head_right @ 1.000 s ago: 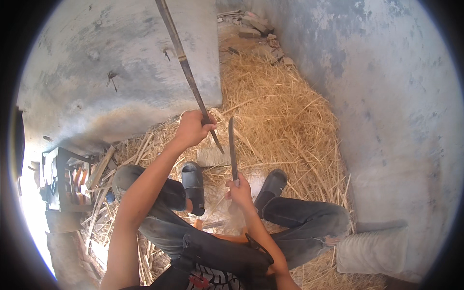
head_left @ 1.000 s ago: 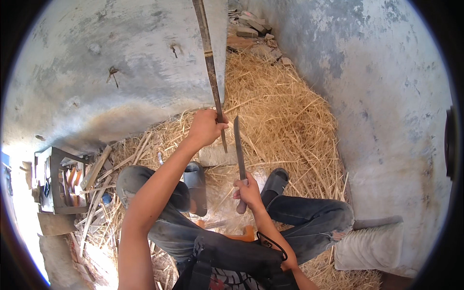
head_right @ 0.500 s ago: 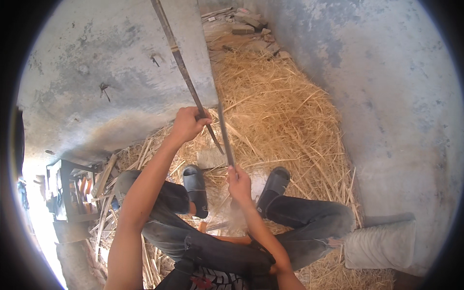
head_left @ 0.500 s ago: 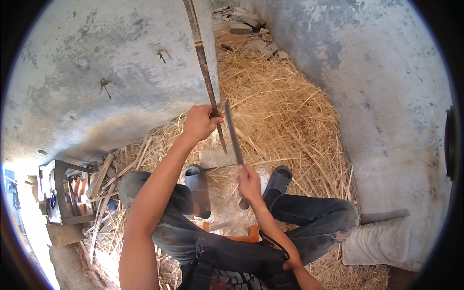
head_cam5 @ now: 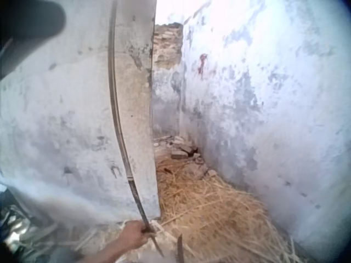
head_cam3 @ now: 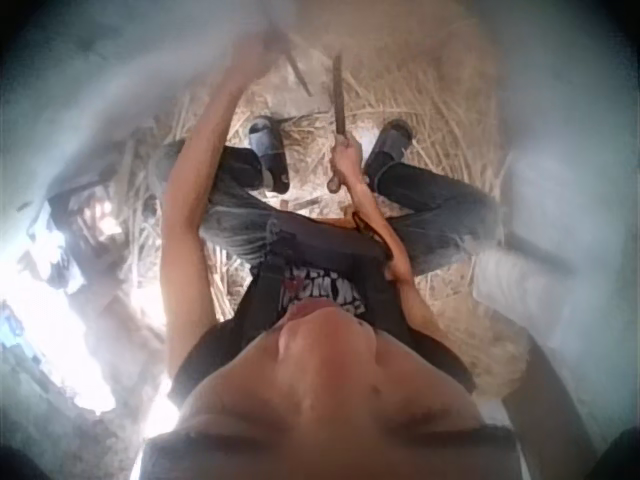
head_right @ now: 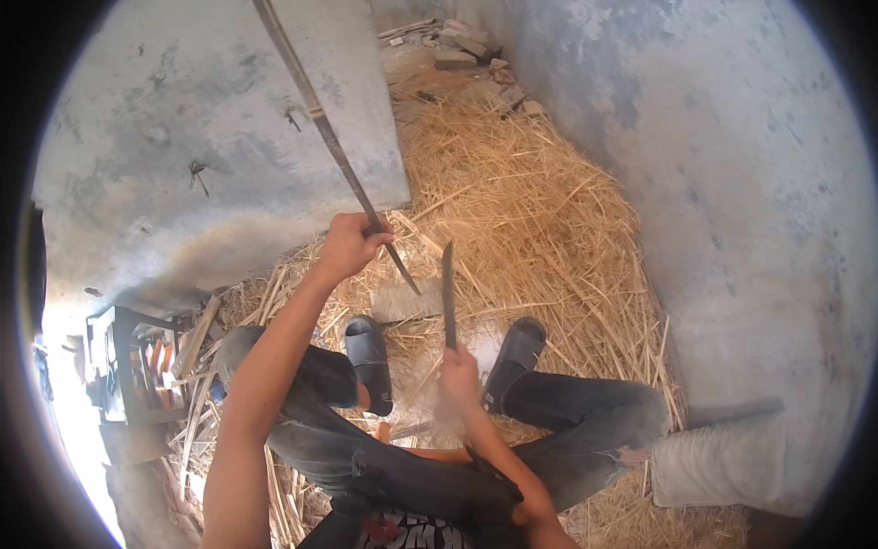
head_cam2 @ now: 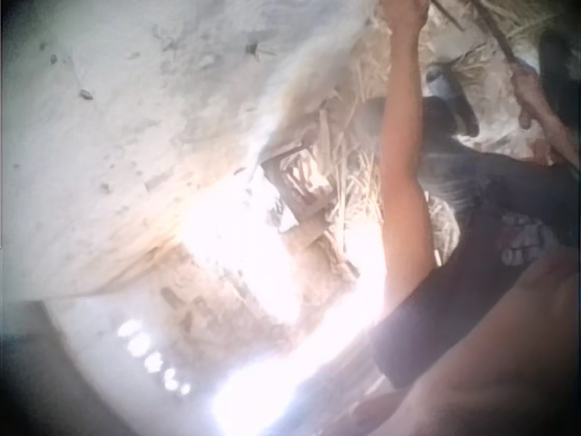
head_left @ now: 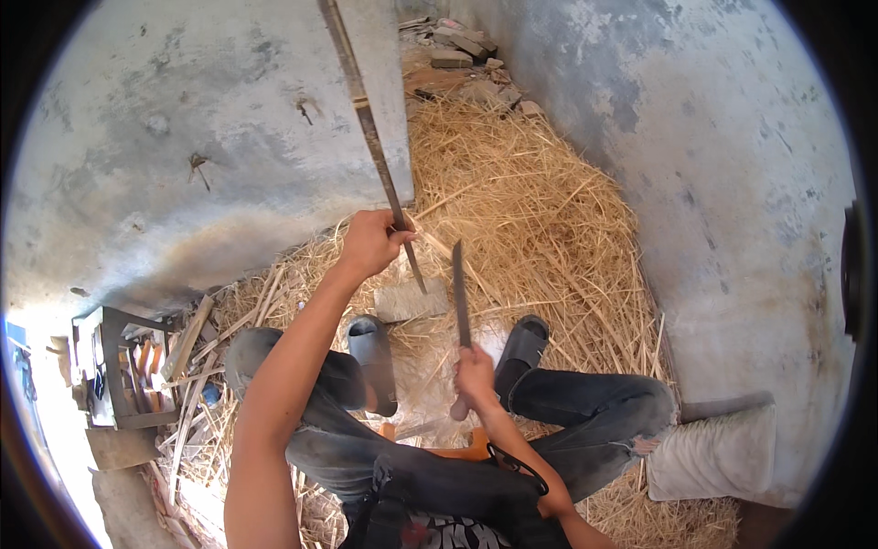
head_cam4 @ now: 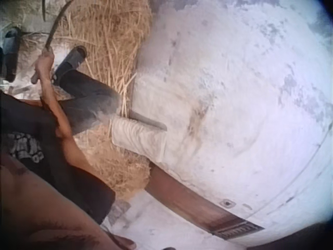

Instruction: The person whittles and shapes long bamboo strips using a large knife and then a smaller utility knife while sitting on a straw-covered floor.

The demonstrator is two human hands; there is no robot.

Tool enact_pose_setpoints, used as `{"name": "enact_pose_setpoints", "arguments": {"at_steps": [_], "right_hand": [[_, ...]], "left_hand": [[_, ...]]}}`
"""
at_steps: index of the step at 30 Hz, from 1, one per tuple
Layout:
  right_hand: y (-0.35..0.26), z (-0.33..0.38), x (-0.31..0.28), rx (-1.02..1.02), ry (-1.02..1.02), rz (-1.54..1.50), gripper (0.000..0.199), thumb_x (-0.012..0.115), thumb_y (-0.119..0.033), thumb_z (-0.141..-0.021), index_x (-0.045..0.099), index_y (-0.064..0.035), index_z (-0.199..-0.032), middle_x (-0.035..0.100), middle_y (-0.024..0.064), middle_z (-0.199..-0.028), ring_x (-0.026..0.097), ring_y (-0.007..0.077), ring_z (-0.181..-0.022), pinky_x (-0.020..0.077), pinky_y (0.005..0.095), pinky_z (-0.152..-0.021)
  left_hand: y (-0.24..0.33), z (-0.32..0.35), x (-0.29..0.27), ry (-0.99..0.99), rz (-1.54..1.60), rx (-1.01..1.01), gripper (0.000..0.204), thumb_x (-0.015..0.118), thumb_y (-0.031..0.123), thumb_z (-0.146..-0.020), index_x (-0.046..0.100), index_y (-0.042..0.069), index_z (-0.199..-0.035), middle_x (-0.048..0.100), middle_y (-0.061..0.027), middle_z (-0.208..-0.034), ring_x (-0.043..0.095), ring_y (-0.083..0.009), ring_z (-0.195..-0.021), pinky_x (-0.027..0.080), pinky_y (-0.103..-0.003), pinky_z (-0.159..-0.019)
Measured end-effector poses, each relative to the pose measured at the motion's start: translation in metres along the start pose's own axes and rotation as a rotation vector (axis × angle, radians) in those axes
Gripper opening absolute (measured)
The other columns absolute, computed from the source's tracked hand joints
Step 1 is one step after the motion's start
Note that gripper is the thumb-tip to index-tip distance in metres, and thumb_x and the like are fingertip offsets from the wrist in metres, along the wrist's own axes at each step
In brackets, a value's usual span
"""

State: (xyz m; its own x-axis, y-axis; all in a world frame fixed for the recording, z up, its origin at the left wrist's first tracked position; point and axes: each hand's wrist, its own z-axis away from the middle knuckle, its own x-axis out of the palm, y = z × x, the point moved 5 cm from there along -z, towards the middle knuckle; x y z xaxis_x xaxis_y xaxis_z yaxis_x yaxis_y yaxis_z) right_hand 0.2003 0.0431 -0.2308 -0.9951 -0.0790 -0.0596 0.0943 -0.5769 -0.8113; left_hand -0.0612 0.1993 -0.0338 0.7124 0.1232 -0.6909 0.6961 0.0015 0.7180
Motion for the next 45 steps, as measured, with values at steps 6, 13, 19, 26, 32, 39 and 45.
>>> {"name": "enact_pose_setpoints", "arguments": {"at_steps": [6, 13, 19, 26, 32, 39, 45], "right_hand": [[-0.181, 0.039, -0.003, -0.405, 0.04, -0.344, 0.035, 0.044, -0.03, -0.109, 0.062, -0.0038, -0.123, 0.05, -0.0013, -0.065, 0.048, 0.0057, -0.048, 0.0373, 0.0215, -0.042], [-0.027, 0.029, 0.02, -0.012, -0.103, 0.21, 0.033, 0.053, -0.038, -0.103, 0.073, -0.0112, -0.109, 0.054, -0.0003, -0.061, 0.051, 0.0112, -0.049, 0.041, 0.0288, -0.047], [-0.129, 0.027, 0.006, -0.292, -0.013, -0.058, 0.04, 0.044, -0.034, -0.108, 0.063, -0.0036, -0.125, 0.051, -0.0006, -0.061, 0.049, 0.0085, -0.047, 0.0388, 0.0253, -0.044], [-0.105, 0.049, 0.017, -0.545, 0.063, 0.037, 0.042, 0.041, -0.032, -0.109, 0.063, -0.0007, -0.125, 0.055, 0.0071, -0.062, 0.054, 0.0128, -0.054, 0.043, 0.0305, -0.051], [0.011, -0.004, 0.012, -0.162, 0.113, 0.155, 0.051, 0.046, -0.041, -0.106, 0.059, -0.0029, -0.075, 0.054, 0.0039, -0.056, 0.051, 0.0135, -0.043, 0.0409, 0.0295, -0.04], [-0.134, 0.038, 0.005, -0.497, 0.065, -0.27, 0.046, 0.035, -0.035, -0.111, 0.059, 0.0009, -0.124, 0.054, 0.0049, -0.066, 0.048, 0.0107, -0.045, 0.0397, 0.0252, -0.041], [-0.117, 0.056, 0.023, -0.575, 0.072, -0.256, 0.043, 0.038, -0.032, -0.109, 0.062, 0.0009, -0.122, 0.053, 0.0039, -0.065, 0.053, 0.0109, -0.055, 0.0429, 0.0272, -0.05]], "left_hand": [[0.0, 0.009, -0.001, -0.046, 0.005, 0.057, 0.014, 0.081, 0.012, -0.082, 0.078, 0.004, -0.093, 0.073, -0.0158, -0.078, 0.07, -0.0239, -0.069, 0.052, -0.038, -0.064], [-0.001, 0.015, -0.004, -0.066, 0.047, 0.064, 0.011, 0.08, 0.01, -0.082, 0.077, 0.005, -0.09, 0.074, -0.0135, -0.079, 0.072, -0.0231, -0.071, 0.054, -0.035, -0.066], [-0.006, 0.014, 0.0, 0.002, 0.058, 0.115, 0.013, 0.081, 0.013, -0.08, 0.078, 0.008, -0.091, 0.073, -0.0128, -0.075, 0.069, -0.0272, -0.066, 0.052, -0.038, -0.062], [-0.003, 0.004, 0.008, 0.018, 0.045, 0.087, 0.018, 0.081, 0.016, -0.081, 0.078, 0.007, -0.095, 0.07, -0.0157, -0.074, 0.068, -0.0277, -0.065, 0.052, -0.038, -0.063], [-0.004, 0.003, -0.004, 0.007, 0.027, 0.061, 0.016, 0.078, 0.012, -0.084, 0.077, 0.005, -0.097, 0.074, -0.0143, -0.079, 0.071, -0.025, -0.071, 0.053, -0.037, -0.068], [-0.014, 0.011, -0.003, 0.094, 0.024, 0.014, 0.018, 0.077, 0.017, -0.087, 0.077, 0.004, -0.1, 0.075, -0.0132, -0.081, 0.072, -0.0216, -0.07, 0.055, -0.034, -0.067], [-0.013, 0.007, 0.002, 0.132, 0.056, 0.006, 0.019, 0.077, 0.017, -0.086, 0.077, 0.003, -0.1, 0.075, -0.0124, -0.079, 0.071, -0.0195, -0.069, 0.055, -0.033, -0.066]]}}
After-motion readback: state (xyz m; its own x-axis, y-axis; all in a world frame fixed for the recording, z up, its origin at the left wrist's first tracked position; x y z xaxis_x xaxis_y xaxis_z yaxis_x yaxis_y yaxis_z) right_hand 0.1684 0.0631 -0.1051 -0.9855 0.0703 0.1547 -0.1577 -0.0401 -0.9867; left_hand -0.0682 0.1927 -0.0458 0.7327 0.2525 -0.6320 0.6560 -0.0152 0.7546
